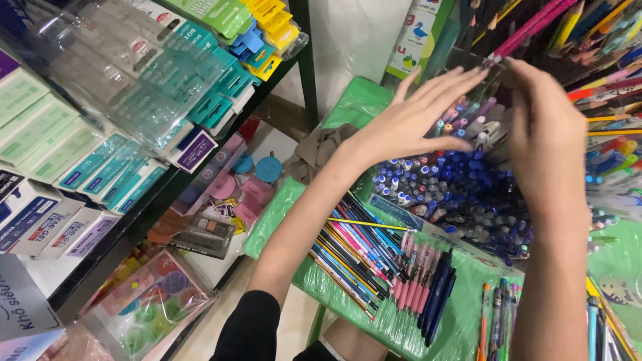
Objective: Sort and organize various pens, pencils, and markers on a table in a retail setting.
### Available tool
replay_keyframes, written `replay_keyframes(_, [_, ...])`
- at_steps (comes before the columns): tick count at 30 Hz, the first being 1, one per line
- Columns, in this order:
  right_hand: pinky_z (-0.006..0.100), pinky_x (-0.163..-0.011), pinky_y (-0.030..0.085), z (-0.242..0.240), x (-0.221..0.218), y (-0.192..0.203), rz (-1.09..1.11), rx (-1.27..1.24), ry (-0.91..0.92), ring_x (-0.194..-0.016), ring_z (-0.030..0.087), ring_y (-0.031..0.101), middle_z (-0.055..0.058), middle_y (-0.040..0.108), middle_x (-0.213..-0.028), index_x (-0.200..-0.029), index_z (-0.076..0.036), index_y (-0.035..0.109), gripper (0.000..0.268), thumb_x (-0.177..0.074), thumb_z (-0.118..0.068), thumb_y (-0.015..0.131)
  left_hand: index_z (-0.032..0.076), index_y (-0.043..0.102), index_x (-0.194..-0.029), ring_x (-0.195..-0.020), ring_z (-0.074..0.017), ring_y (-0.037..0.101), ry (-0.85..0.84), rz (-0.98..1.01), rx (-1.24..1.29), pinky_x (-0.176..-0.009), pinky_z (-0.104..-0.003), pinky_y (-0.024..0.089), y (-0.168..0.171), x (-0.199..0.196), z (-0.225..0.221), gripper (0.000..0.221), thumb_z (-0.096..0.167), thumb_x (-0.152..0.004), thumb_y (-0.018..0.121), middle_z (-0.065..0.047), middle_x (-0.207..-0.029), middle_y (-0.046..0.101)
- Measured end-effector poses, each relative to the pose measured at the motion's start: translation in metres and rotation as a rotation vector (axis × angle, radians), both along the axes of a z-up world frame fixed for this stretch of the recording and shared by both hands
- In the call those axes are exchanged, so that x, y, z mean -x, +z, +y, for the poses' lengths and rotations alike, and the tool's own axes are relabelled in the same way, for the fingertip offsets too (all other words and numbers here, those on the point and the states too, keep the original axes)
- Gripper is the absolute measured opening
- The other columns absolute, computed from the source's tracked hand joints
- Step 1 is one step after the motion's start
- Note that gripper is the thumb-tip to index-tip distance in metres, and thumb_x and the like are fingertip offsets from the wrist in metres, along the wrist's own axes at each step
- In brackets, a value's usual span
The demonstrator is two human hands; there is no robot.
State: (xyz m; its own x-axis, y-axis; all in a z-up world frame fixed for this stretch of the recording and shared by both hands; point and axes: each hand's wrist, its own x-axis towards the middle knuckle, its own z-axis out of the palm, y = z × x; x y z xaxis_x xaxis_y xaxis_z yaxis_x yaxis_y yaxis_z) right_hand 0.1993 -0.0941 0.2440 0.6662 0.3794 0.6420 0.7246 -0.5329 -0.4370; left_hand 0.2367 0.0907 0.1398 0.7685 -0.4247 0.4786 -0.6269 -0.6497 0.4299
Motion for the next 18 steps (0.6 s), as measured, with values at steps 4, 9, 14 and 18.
replay_keyframes(4, [0.042,-0.091,0.054,-0.007,0.006,0.002,-0.001,0.137,-0.042,-0.104,0.04,0.069,0.023,0.069,-0.117,-0.126,0.003,0.063,0.023,-0.103,0.006,0.058,0.022,0.026,-0.168,-0.163,-0.0202,0.032,-0.082,-0.015,0.093,-0.136,-0.059,0.013,-0.021,-0.011,-0.009,0.075,0.057,-0.109,0.057,-0.006,-0.174,0.034])
replay_keyframes(9, [0.046,-0.084,0.053,-0.01,0.01,0.001,0.03,0.205,-0.082,-0.096,0.042,0.066,0.023,0.069,-0.105,-0.12,0.003,0.067,0.026,-0.095,0.004,0.065,0.022,0.045,-0.156,-0.154,-0.0137,0.041,-0.098,0.008,0.044,-0.135,-0.056,0.018,-0.008,-0.008,-0.005,0.06,0.053,-0.106,0.059,0.001,-0.164,0.047])
replay_keyframes(14, [0.044,-0.095,0.053,-0.03,-0.003,-0.023,0.024,0.283,-0.071,-0.103,0.037,0.067,0.018,0.071,-0.108,-0.115,0.0,0.07,0.011,-0.106,-0.007,0.07,0.022,0.048,-0.152,-0.15,-0.0226,0.047,-0.03,-0.023,0.121,-0.127,-0.057,0.021,-0.009,0.0,0.007,0.057,0.046,-0.103,0.063,-0.002,-0.157,0.051])
replay_keyframes(18, [0.046,-0.089,0.051,-0.028,-0.018,-0.024,-0.024,0.377,-0.069,-0.098,0.038,0.065,0.017,0.07,-0.102,-0.112,-0.002,0.072,0.012,-0.103,-0.01,0.072,0.02,0.047,-0.155,-0.142,-0.0264,0.058,-0.12,0.077,0.365,-0.125,-0.044,0.041,-0.011,0.002,0.01,0.047,0.034,-0.112,0.057,-0.006,-0.158,0.053])
